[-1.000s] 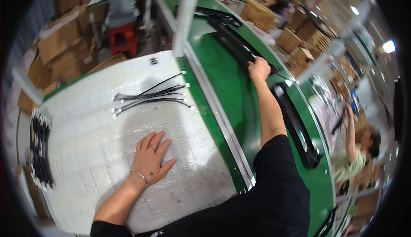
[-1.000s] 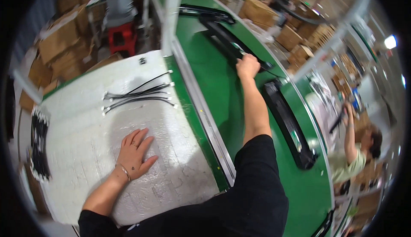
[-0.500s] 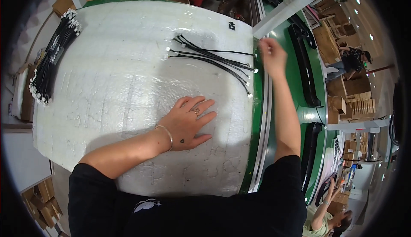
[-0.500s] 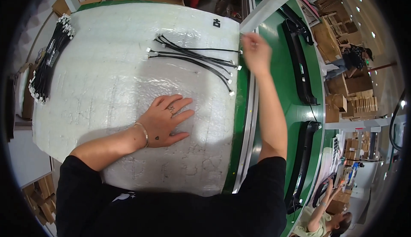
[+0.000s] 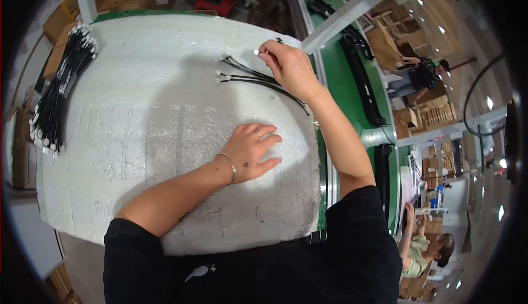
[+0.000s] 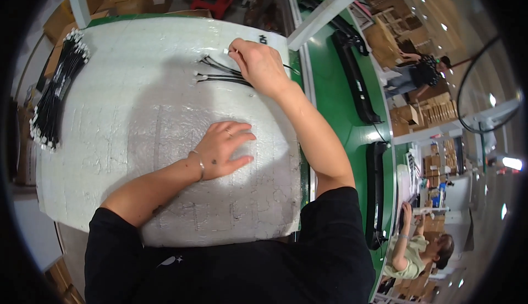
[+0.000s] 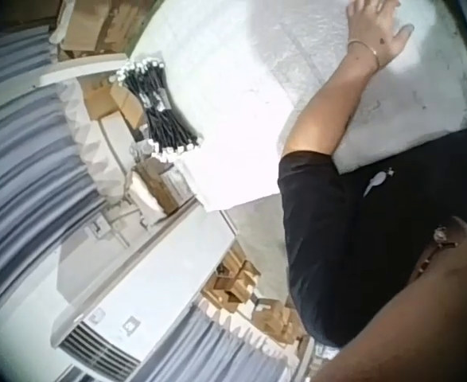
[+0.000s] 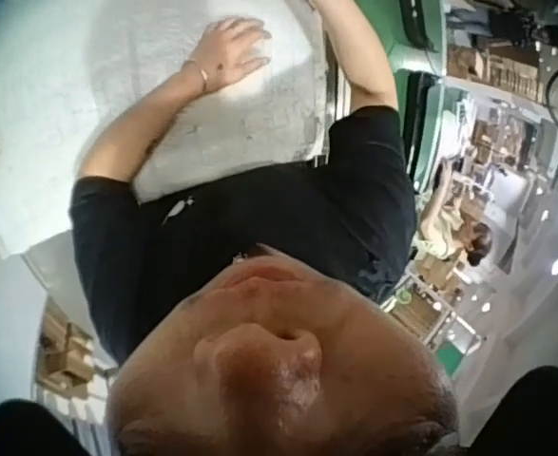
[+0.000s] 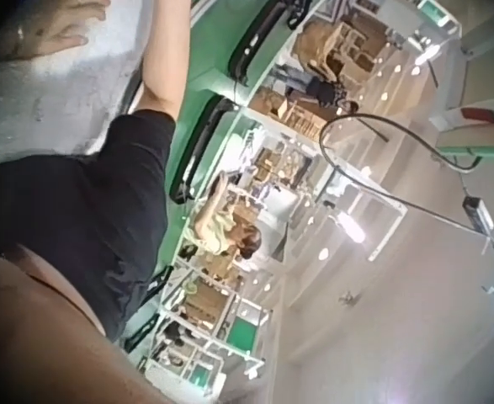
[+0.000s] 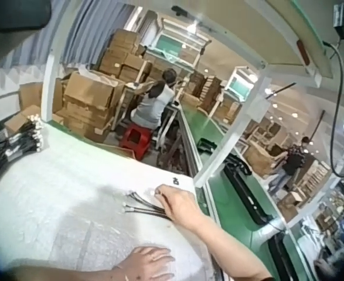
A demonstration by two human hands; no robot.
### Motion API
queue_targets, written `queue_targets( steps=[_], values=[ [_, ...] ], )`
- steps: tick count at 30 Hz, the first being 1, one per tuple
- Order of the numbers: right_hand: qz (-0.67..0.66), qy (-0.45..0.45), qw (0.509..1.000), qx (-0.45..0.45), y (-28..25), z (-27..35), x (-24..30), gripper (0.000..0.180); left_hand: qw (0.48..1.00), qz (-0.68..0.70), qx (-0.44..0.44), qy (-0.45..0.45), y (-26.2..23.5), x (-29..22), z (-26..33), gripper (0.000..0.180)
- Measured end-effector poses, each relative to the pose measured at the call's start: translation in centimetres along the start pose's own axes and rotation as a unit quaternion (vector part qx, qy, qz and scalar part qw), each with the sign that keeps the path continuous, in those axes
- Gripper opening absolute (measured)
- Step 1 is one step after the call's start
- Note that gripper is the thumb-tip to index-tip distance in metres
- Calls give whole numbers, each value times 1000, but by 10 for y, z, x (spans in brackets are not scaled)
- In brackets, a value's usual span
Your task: Connect wires to circuit boards and assemble electronic components on a factory production line.
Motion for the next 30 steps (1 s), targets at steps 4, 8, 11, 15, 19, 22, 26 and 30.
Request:
queue_targets(
  steps=[4,8,11,15,19,22,26,30],
  values=[
    [59,-16,997,-53,-21,51,25,9,915,265,-119,-278,-10,20,-22,26],
    [-66,146,973,-169,40,131,34,20,766,460,-145,-426,-6,31,-30,22],
    [-112,142,958,-222,36,130,43,18,846,378,-108,-361,-1,37,-10,20],
    [-83,109,967,-216,32,145,36,16,860,356,-62,-359,6,38,-7,24],
    [-79,61,974,-203,19,146,45,16,843,387,-148,-344,-3,27,-12,25],
    [-75,65,974,-203,31,142,45,18,868,358,-124,-321,-9,41,-9,24],
    [-80,103,968,-215,33,138,50,13,874,332,-168,-314,-10,45,-5,24],
    [-85,87,971,-207,34,138,48,13,872,306,-182,-335,-11,42,-5,21]
  ],
)
Point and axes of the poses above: each hand's wrist, its own z-axis away from the middle knuckle, its own y-axis out of the palm, x = y × z, the point moved 2 cm from there along -z, towards the middle knuckle, and after that the axes turned 12 degrees about -x, right-handed, at the moved point
